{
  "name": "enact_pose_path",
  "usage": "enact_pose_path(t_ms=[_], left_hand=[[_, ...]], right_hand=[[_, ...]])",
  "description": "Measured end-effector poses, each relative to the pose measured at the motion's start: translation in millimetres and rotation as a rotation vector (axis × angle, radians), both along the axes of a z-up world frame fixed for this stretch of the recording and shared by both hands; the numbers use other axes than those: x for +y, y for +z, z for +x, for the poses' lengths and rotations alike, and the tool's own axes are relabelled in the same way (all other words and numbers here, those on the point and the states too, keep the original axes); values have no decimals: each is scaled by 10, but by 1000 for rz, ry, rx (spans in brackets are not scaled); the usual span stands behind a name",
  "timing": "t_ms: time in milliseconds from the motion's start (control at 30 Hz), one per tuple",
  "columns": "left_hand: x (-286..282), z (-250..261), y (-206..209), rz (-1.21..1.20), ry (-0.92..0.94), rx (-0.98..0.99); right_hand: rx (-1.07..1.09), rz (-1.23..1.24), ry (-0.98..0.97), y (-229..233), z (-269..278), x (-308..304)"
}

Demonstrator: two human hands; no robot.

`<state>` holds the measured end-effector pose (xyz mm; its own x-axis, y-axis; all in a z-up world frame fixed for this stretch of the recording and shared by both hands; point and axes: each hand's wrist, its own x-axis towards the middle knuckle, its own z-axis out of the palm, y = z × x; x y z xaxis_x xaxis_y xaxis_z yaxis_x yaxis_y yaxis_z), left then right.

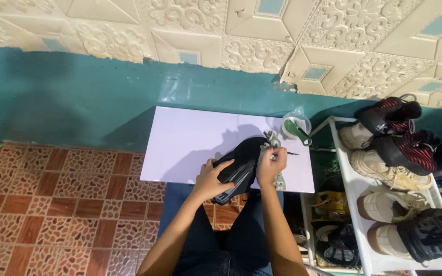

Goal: The person wipes a black sneaker with a cloth, rotating the shoe to clean the upper, sides, and sole. The shoe is held in one hand while the other hand scrubs with the cloth.

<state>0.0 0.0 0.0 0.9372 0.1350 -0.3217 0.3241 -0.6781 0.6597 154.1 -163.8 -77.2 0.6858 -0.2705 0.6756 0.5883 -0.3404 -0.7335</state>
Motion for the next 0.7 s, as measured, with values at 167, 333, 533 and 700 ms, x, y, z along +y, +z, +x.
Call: enact_pose_path(t_ms=[167, 333, 533, 700], left_hand=[[60, -30, -71, -57, 11, -26], [148, -18, -129, -98, -15, -29], [138, -52, -28, -202, -17, -51], [140, -15, -110, -179, 18, -12]], right_hand=[[-105, -257, 25, -431, -391, 77], [-243, -438, 204, -471, -576, 60], [-59, -161, -45, -273, 129, -241], [111, -170, -2, -353, -126, 17]])
